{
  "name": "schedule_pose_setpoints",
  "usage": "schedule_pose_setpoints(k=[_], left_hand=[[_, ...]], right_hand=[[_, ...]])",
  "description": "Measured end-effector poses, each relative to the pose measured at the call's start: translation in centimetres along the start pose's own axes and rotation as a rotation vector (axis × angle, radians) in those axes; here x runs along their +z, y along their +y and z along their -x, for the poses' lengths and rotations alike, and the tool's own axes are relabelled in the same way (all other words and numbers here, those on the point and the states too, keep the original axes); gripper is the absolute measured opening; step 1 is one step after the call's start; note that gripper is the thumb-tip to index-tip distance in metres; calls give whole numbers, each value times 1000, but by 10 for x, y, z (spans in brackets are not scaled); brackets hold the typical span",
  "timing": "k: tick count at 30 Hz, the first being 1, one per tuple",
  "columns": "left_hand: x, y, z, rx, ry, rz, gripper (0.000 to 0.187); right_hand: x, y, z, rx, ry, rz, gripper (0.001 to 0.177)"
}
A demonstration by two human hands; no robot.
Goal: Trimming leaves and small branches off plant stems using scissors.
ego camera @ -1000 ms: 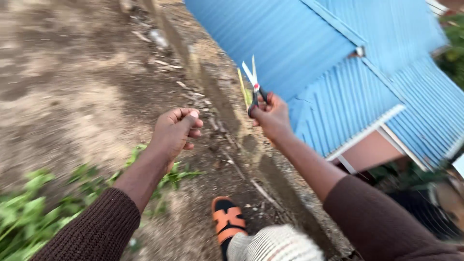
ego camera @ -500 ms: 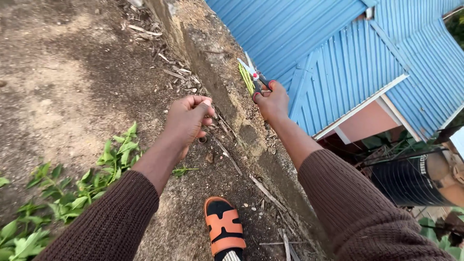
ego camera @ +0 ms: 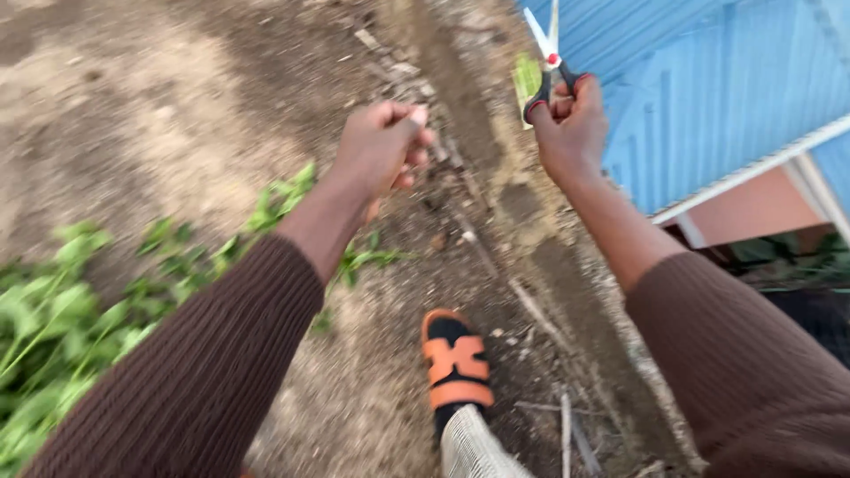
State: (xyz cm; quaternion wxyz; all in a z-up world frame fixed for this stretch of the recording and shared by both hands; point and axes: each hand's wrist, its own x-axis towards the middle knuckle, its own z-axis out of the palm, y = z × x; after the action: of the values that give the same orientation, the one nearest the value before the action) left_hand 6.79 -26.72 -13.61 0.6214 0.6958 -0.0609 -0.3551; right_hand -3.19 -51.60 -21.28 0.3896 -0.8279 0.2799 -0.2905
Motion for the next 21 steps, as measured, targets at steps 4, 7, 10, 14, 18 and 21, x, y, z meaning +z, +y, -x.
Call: schedule_pose_setpoints(k=[4, 7, 10, 14, 18, 21], left_hand=[[-35, -10, 24, -12, 33, 32, 15], [-60, -22, 46, -28, 54, -27, 16], [-84, -36, 56, -27, 44, -89, 16], [-108, -59, 64, -108, 97, -96, 14], [-120, -83, 62, -150, 105, -64, 13], [-119, -95, 61, -212, 86, -99, 15]], right_hand=[[39, 5, 47, -25, -227, -202, 35], [78, 2, 93, -131, -397, -182, 32], [115, -7, 132, 177, -582, -236, 38], [168, 47, 163, 380, -626, -234, 50], [180, 48, 176, 330, -624, 107, 62], [187, 51, 181, 245, -613, 189, 60]])
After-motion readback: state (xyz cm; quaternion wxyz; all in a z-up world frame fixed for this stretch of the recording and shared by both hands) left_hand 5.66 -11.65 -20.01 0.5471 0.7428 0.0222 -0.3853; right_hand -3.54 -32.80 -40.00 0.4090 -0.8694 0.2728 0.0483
